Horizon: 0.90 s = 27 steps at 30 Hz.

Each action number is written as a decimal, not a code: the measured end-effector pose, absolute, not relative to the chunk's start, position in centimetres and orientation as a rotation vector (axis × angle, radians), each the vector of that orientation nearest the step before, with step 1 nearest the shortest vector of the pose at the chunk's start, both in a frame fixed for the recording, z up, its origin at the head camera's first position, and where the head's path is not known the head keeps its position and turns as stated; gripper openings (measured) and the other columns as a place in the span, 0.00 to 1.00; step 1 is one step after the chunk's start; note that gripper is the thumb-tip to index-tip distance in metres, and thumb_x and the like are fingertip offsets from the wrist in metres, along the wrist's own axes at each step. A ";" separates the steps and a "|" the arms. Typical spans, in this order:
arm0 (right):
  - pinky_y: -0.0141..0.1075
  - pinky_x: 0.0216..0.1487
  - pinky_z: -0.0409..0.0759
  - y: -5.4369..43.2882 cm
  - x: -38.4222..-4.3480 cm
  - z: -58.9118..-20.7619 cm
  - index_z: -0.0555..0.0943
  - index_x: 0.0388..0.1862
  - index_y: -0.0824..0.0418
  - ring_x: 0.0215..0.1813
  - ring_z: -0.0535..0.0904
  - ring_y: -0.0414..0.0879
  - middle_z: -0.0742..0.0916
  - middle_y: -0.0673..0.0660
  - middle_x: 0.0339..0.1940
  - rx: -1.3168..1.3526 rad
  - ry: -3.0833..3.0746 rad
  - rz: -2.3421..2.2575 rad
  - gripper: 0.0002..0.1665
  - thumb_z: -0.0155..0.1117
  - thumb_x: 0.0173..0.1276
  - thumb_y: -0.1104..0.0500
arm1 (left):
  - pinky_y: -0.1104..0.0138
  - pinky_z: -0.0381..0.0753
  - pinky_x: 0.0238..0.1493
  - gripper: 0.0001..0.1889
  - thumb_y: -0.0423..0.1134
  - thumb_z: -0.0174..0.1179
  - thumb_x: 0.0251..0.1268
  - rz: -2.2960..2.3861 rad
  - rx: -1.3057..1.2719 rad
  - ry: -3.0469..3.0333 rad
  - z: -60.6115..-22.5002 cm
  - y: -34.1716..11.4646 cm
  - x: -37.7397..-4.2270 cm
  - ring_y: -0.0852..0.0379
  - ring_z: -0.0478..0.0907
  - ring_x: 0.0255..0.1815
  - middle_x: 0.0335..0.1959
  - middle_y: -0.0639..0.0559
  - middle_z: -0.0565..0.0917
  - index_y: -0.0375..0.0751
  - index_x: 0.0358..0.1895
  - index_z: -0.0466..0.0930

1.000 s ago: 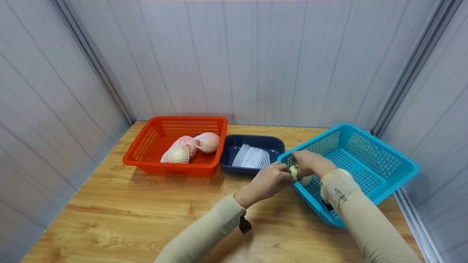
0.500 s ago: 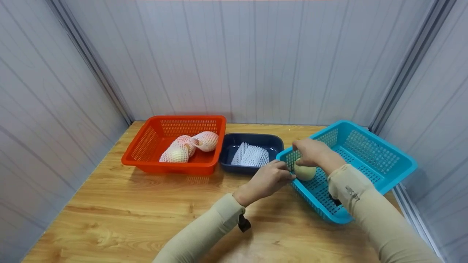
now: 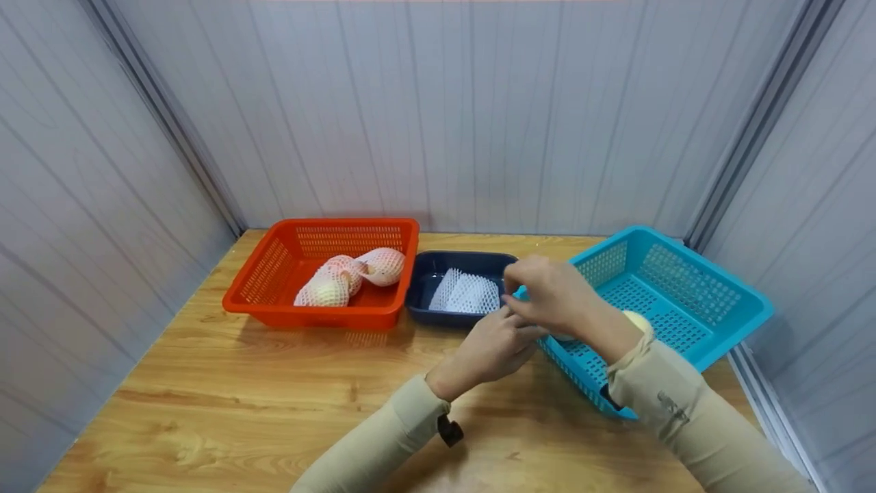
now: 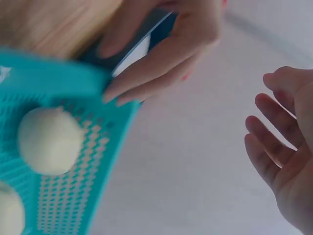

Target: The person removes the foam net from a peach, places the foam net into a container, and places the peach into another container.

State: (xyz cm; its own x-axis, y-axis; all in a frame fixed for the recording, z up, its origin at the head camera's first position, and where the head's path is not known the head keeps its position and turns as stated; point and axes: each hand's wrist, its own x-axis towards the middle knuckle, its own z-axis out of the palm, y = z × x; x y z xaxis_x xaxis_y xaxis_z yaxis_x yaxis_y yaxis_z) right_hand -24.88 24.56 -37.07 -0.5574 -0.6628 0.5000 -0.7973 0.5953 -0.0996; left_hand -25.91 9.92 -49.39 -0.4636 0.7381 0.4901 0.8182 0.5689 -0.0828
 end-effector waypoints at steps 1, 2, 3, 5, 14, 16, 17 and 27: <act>0.35 0.28 0.76 24.2 -24.3 -36.9 0.80 0.27 0.55 0.28 0.75 0.38 0.81 0.46 0.26 1.195 -2.384 0.442 0.11 0.76 0.52 0.64 | 0.69 0.72 0.53 0.14 0.44 0.59 0.66 -0.207 -1.239 -2.319 -49.4 9.6 -25.6 0.58 0.73 0.52 0.49 0.56 0.80 0.55 0.54 0.83; 0.35 0.28 0.76 23.8 -23.7 -36.8 0.79 0.27 0.54 0.28 0.75 0.38 0.81 0.46 0.26 1.221 -2.360 0.439 0.12 0.77 0.51 0.64 | 0.69 0.74 0.50 0.14 0.45 0.59 0.66 -0.185 -1.226 -2.310 -49.4 9.3 -25.3 0.57 0.74 0.52 0.48 0.56 0.80 0.56 0.54 0.82; 0.35 0.28 0.77 23.5 -23.2 -36.7 0.79 0.27 0.54 0.28 0.75 0.38 0.81 0.46 0.26 1.247 -2.338 0.438 0.12 0.77 0.51 0.64 | 0.69 0.75 0.45 0.14 0.45 0.58 0.66 -0.172 -1.211 -2.302 -49.3 8.9 -25.0 0.57 0.74 0.50 0.46 0.56 0.80 0.57 0.53 0.82; 0.34 0.29 0.77 23.0 -22.2 -36.5 0.79 0.27 0.54 0.28 0.75 0.38 0.81 0.45 0.26 1.280 -2.308 0.440 0.14 0.77 0.49 0.65 | 0.70 0.74 0.35 0.12 0.45 0.57 0.67 -0.173 -1.188 -2.292 -49.0 8.0 -24.3 0.58 0.75 0.43 0.40 0.57 0.80 0.58 0.51 0.81; 0.27 0.27 0.72 22.7 -19.0 -36.8 0.80 0.29 0.51 0.28 0.72 0.36 0.80 0.43 0.26 1.320 -2.207 0.532 0.08 0.72 0.60 0.56 | 0.71 0.70 0.29 0.10 0.49 0.62 0.65 -0.233 -1.222 -2.385 -46.6 3.3 -21.5 0.60 0.73 0.32 0.36 0.59 0.81 0.56 0.46 0.86; 0.26 0.28 0.72 22.7 -18.6 -37.3 0.80 0.30 0.50 0.28 0.72 0.34 0.80 0.42 0.27 1.313 -2.214 0.564 0.07 0.72 0.59 0.57 | 0.70 0.72 0.31 0.09 0.49 0.62 0.65 -0.235 -1.219 -2.401 -46.2 1.9 -20.9 0.60 0.74 0.33 0.36 0.59 0.81 0.55 0.44 0.87; 0.26 0.28 0.72 22.7 -18.4 -37.5 0.81 0.30 0.50 0.28 0.72 0.34 0.81 0.42 0.28 1.311 -2.218 0.579 0.08 0.73 0.58 0.58 | 0.69 0.73 0.32 0.09 0.49 0.62 0.65 -0.231 -1.209 -2.402 -46.0 1.3 -20.5 0.59 0.75 0.33 0.36 0.59 0.82 0.55 0.43 0.87; 0.25 0.30 0.72 22.8 -17.8 -40.1 0.80 0.32 0.50 0.30 0.74 0.33 0.81 0.40 0.30 1.303 -2.267 0.669 0.06 0.63 0.69 0.52 | 0.66 0.77 0.39 0.08 0.49 0.63 0.64 -0.275 -1.145 -2.496 -45.0 -3.5 -18.4 0.58 0.79 0.37 0.36 0.60 0.83 0.54 0.42 0.87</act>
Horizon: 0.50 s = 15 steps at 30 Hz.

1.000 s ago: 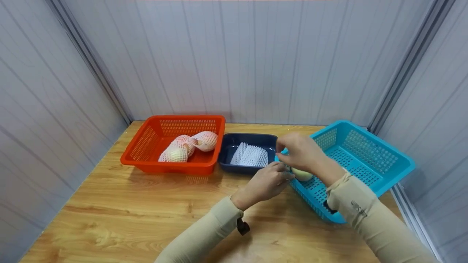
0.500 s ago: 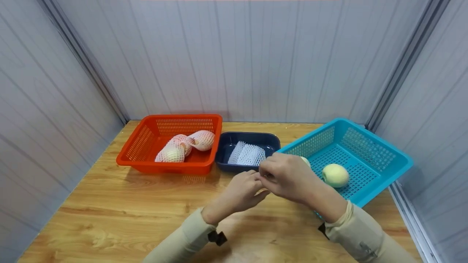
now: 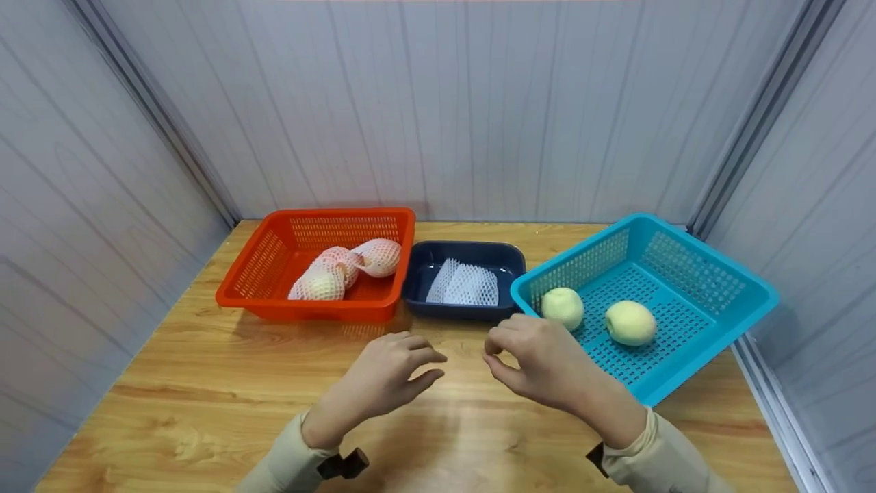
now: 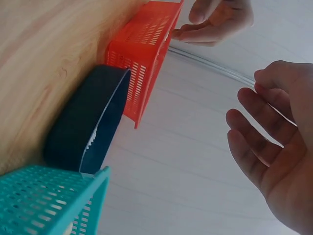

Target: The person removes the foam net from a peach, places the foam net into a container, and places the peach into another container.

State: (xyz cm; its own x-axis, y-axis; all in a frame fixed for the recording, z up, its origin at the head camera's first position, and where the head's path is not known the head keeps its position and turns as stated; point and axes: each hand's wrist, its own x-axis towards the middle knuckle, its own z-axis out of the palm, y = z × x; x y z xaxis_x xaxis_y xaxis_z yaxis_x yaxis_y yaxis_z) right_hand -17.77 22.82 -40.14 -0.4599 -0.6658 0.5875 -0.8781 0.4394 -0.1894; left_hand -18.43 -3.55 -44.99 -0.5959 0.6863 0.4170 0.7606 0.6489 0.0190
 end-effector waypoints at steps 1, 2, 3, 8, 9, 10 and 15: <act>0.26 0.30 0.72 22.8 -17.7 -40.3 0.80 0.31 0.49 0.30 0.74 0.34 0.81 0.40 0.30 1.300 -2.276 0.670 0.05 0.64 0.68 0.53 | 0.66 0.77 0.39 0.08 0.49 0.63 0.64 -0.277 -1.140 -2.500 -45.0 -3.8 -18.4 0.58 0.80 0.37 0.36 0.60 0.83 0.54 0.42 0.87; 0.26 0.31 0.73 22.8 -17.7 -40.4 0.81 0.31 0.49 0.31 0.75 0.34 0.80 0.39 0.30 1.294 -2.289 0.665 0.06 0.62 0.69 0.51 | 0.66 0.77 0.39 0.08 0.49 0.64 0.64 -0.280 -1.137 -2.504 -45.0 -4.1 -18.3 0.58 0.80 0.37 0.35 0.60 0.83 0.55 0.42 0.87; 0.25 0.32 0.73 22.7 -17.7 -40.5 0.80 0.31 0.49 0.31 0.75 0.33 0.80 0.39 0.30 1.288 -2.304 0.658 0.08 0.61 0.70 0.50 | 0.66 0.77 0.38 0.08 0.49 0.64 0.63 -0.286 -1.134 -2.507 -45.0 -4.4 -18.2 0.58 0.80 0.37 0.35 0.60 0.83 0.54 0.42 0.87; 0.26 0.32 0.73 22.4 -17.6 -40.9 0.80 0.31 0.49 0.32 0.74 0.34 0.79 0.38 0.29 1.281 -2.337 0.668 0.05 0.64 0.67 0.53 | 0.65 0.77 0.35 0.08 0.48 0.64 0.63 -0.327 -1.106 -2.537 -45.2 -5.4 -18.2 0.58 0.80 0.36 0.36 0.60 0.84 0.52 0.42 0.87; 0.27 0.32 0.73 22.4 -17.6 -41.1 0.79 0.31 0.48 0.32 0.74 0.34 0.79 0.38 0.30 1.279 -2.346 0.678 0.04 0.66 0.65 0.56 | 0.65 0.77 0.35 0.08 0.48 0.64 0.63 -0.333 -1.096 -2.544 -45.3 -5.7 -18.2 0.57 0.80 0.35 0.36 0.59 0.84 0.52 0.42 0.87; 0.28 0.31 0.74 22.3 -17.5 -41.3 0.79 0.31 0.48 0.32 0.75 0.34 0.79 0.39 0.30 1.280 -2.351 0.692 0.06 0.68 0.63 0.58 | 0.65 0.78 0.35 0.08 0.47 0.64 0.63 -0.340 -1.086 -2.551 -45.4 -5.9 -18.2 0.57 0.80 0.35 0.36 0.59 0.84 0.52 0.42 0.87; 0.29 0.31 0.75 21.6 -17.6 -42.5 0.81 0.32 0.48 0.32 0.76 0.35 0.80 0.39 0.31 1.270 -2.361 0.741 0.08 0.70 0.61 0.61 | 0.64 0.78 0.37 0.08 0.47 0.64 0.64 -0.376 -1.028 -2.585 -45.5 -7.6 -18.4 0.56 0.79 0.35 0.35 0.58 0.84 0.50 0.41 0.87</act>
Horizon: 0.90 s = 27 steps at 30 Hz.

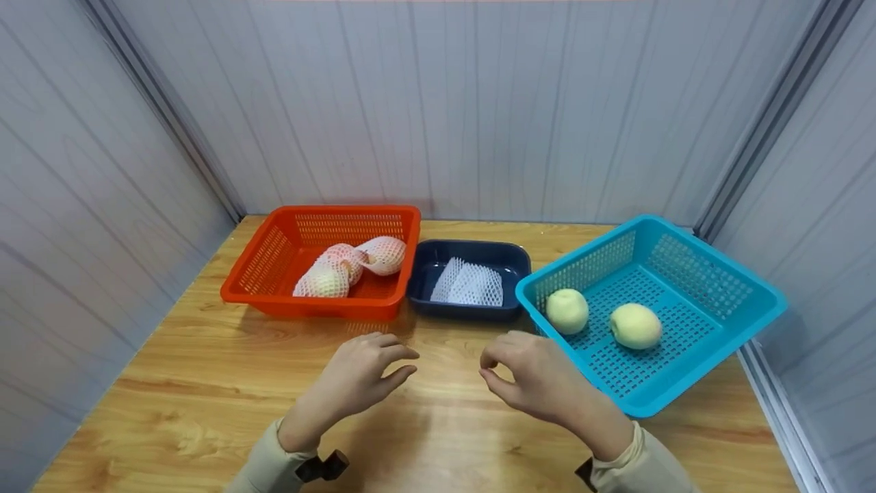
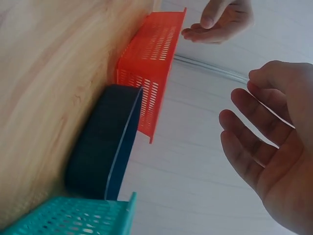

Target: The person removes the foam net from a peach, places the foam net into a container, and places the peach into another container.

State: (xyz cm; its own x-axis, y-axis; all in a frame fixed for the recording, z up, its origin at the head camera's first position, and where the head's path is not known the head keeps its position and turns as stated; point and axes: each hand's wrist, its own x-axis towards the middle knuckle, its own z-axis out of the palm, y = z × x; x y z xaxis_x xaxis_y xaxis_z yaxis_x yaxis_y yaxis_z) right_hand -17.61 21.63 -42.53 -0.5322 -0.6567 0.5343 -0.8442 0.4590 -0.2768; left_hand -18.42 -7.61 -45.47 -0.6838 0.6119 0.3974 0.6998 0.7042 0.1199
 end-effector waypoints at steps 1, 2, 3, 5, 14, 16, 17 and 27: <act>0.29 0.32 0.75 21.5 -17.7 -42.8 0.81 0.32 0.48 0.32 0.76 0.35 0.81 0.39 0.31 1.268 -2.359 0.748 0.07 0.70 0.61 0.60 | 0.64 0.78 0.37 0.09 0.46 0.64 0.64 -0.388 -1.012 -2.592 -45.5 -7.9 -18.5 0.56 0.79 0.35 0.35 0.57 0.84 0.49 0.41 0.87; 0.29 0.32 0.76 21.3 -17.8 -43.1 0.82 0.32 0.49 0.33 0.77 0.35 0.81 0.39 0.31 1.267 -2.356 0.751 0.06 0.70 0.62 0.60 | 0.64 0.78 0.37 0.09 0.46 0.64 0.63 -0.400 -0.992 -2.597 -45.4 -8.3 -18.6 0.56 0.80 0.35 0.35 0.57 0.84 0.49 0.41 0.87; 0.30 0.32 0.77 21.0 -17.9 -43.5 0.82 0.32 0.49 0.33 0.78 0.35 0.82 0.40 0.31 1.262 -2.355 0.752 0.05 0.69 0.63 0.59 | 0.64 0.78 0.37 0.09 0.46 0.65 0.63 -0.411 -0.973 -2.603 -45.4 -8.6 -18.6 0.56 0.80 0.35 0.35 0.56 0.84 0.48 0.41 0.87; 0.32 0.33 0.78 20.4 -18.3 -44.1 0.83 0.32 0.51 0.34 0.79 0.36 0.83 0.40 0.31 1.254 -2.365 0.752 0.03 0.68 0.64 0.59 | 0.63 0.79 0.36 0.09 0.46 0.65 0.63 -0.433 -0.923 -2.611 -45.4 -9.4 -18.9 0.56 0.80 0.36 0.35 0.56 0.84 0.48 0.41 0.87; 0.37 0.39 0.81 16.4 -22.2 -45.6 0.84 0.36 0.56 0.38 0.81 0.41 0.85 0.47 0.35 1.277 -2.326 0.726 0.07 0.71 0.58 0.63 | 0.64 0.79 0.33 0.06 0.44 0.65 0.62 -0.520 -0.583 -2.597 -45.2 -13.1 -21.2 0.57 0.79 0.32 0.33 0.57 0.84 0.48 0.38 0.87; 0.39 0.41 0.82 15.3 -23.3 -45.8 0.84 0.37 0.57 0.41 0.82 0.43 0.86 0.48 0.37 1.287 -2.304 0.728 0.08 0.71 0.58 0.62 | 0.63 0.78 0.30 0.06 0.44 0.65 0.62 -0.507 -0.517 -2.574 -45.2 -14.0 -21.7 0.56 0.79 0.30 0.32 0.56 0.83 0.47 0.37 0.87; 0.40 0.43 0.82 14.7 -23.8 -45.9 0.84 0.38 0.57 0.42 0.82 0.43 0.86 0.49 0.39 1.289 -2.302 0.729 0.08 0.71 0.59 0.61 | 0.62 0.79 0.30 0.06 0.43 0.65 0.61 -0.498 -0.487 -2.563 -45.2 -14.4 -21.9 0.55 0.79 0.30 0.32 0.55 0.83 0.47 0.37 0.87; 0.45 0.52 0.79 9.4 -27.7 -47.2 0.82 0.58 0.56 0.55 0.80 0.50 0.83 0.56 0.56 1.223 -2.427 0.639 0.22 0.68 0.66 0.52 | 0.56 0.80 0.29 0.07 0.41 0.66 0.59 -0.484 -0.301 -2.486 -45.3 -16.8 -24.4 0.48 0.82 0.33 0.35 0.50 0.85 0.43 0.38 0.88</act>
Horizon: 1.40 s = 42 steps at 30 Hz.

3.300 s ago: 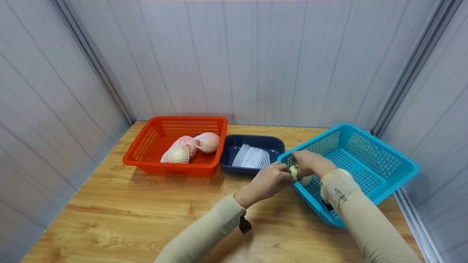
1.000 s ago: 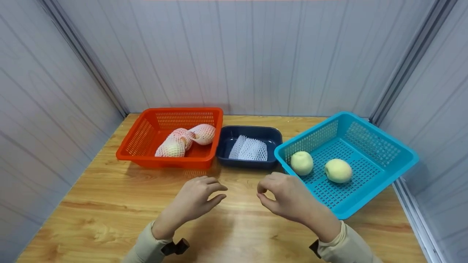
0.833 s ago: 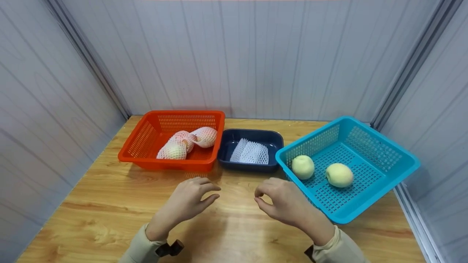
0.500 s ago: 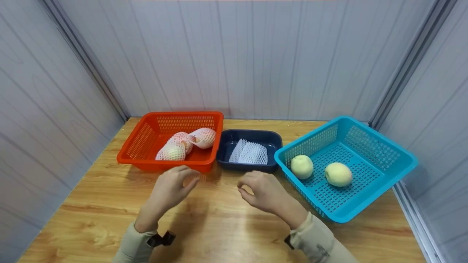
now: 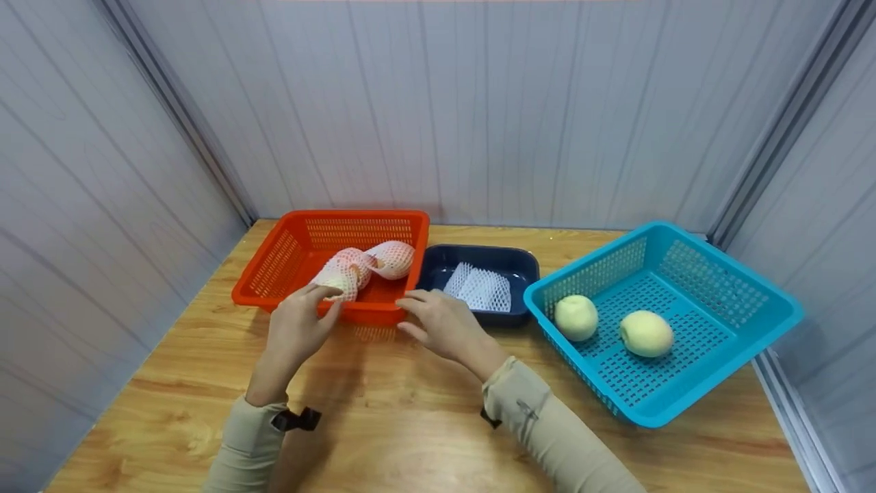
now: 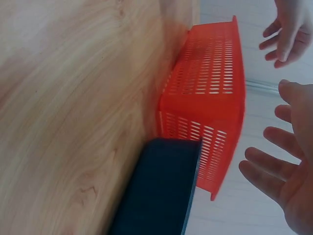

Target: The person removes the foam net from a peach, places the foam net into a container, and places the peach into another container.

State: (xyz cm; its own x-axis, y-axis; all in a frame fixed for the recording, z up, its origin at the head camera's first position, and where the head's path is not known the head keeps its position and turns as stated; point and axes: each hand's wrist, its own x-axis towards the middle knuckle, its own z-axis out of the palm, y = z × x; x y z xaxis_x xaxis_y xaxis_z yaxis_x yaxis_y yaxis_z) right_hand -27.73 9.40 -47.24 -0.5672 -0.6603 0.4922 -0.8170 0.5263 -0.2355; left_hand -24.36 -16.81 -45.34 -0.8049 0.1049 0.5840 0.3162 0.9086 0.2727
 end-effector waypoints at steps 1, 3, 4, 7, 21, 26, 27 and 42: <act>0.45 0.52 0.79 9.1 -28.0 -47.5 0.81 0.60 0.55 0.55 0.80 0.50 0.82 0.56 0.58 1.217 -2.439 0.608 0.23 0.67 0.66 0.51 | 0.56 0.80 0.30 0.07 0.41 0.67 0.59 -0.487 -0.282 -2.486 -45.4 -16.9 -24.7 0.48 0.82 0.33 0.35 0.49 0.85 0.43 0.38 0.88; 0.45 0.51 0.80 8.7 -28.5 -47.9 0.80 0.61 0.53 0.54 0.80 0.51 0.82 0.56 0.59 1.208 -2.444 0.557 0.24 0.66 0.67 0.51 | 0.54 0.80 0.30 0.08 0.41 0.68 0.58 -0.496 -0.238 -2.491 -45.5 -17.2 -25.4 0.47 0.82 0.33 0.35 0.48 0.85 0.43 0.38 0.88; 0.45 0.49 0.80 8.5 -28.7 -48.2 0.80 0.61 0.53 0.53 0.80 0.52 0.82 0.56 0.59 1.202 -2.437 0.527 0.24 0.66 0.67 0.51 | 0.54 0.80 0.31 0.08 0.41 0.68 0.57 -0.503 -0.213 -2.497 -45.5 -17.3 -25.7 0.46 0.81 0.34 0.36 0.47 0.85 0.42 0.38 0.87; 0.43 0.44 0.81 7.9 -29.4 -48.7 0.83 0.57 0.53 0.48 0.81 0.51 0.84 0.55 0.56 1.191 -2.379 0.478 0.21 0.68 0.65 0.53 | 0.51 0.79 0.32 0.10 0.42 0.67 0.57 -0.524 -0.120 -2.520 -45.5 -17.6 -26.8 0.43 0.81 0.35 0.37 0.45 0.84 0.41 0.39 0.87; 0.38 0.33 0.81 6.8 -30.8 -49.2 0.88 0.42 0.60 0.35 0.83 0.49 0.88 0.54 0.42 1.231 -2.194 0.499 0.10 0.71 0.60 0.65 | 0.45 0.75 0.46 0.47 0.71 0.62 0.48 -0.521 0.512 -2.969 -45.8 -18.1 -33.1 0.34 0.77 0.47 0.48 0.33 0.76 0.29 0.56 0.65; 0.38 0.34 0.82 6.8 -30.6 -49.8 0.88 0.42 0.59 0.36 0.84 0.49 0.88 0.55 0.43 1.225 -2.194 0.502 0.10 0.70 0.61 0.65 | 0.50 0.75 0.45 0.52 0.76 0.62 0.40 -0.512 0.693 -3.101 -46.7 -18.2 -34.1 0.40 0.78 0.46 0.45 0.36 0.80 0.29 0.54 0.70; 0.38 0.35 0.82 6.8 -30.6 -49.9 0.88 0.43 0.59 0.36 0.84 0.49 0.88 0.55 0.43 1.227 -2.196 0.503 0.11 0.70 0.61 0.64 | 0.51 0.75 0.45 0.50 0.75 0.63 0.40 -0.516 0.711 -3.116 -46.9 -18.2 -34.2 0.41 0.78 0.45 0.45 0.37 0.80 0.30 0.53 0.72; 0.37 0.36 0.82 6.8 -30.6 -50.4 0.89 0.42 0.57 0.38 0.85 0.47 0.88 0.53 0.43 1.207 -2.162 0.503 0.10 0.71 0.60 0.64 | 0.52 0.79 0.37 0.35 0.59 0.70 0.42 -0.664 0.554 -3.052 -47.1 -18.7 -33.9 0.44 0.77 0.37 0.38 0.41 0.80 0.35 0.48 0.76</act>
State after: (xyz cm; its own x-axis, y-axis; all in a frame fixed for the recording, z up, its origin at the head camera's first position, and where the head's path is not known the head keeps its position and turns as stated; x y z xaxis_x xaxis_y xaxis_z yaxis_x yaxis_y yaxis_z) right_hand -30.64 6.77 -50.40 -0.4020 -0.6275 0.6668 -0.8574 0.5136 -0.0336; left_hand -33.92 -18.67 -47.10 -0.9385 -0.3298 -0.1024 -0.3425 0.8513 0.3975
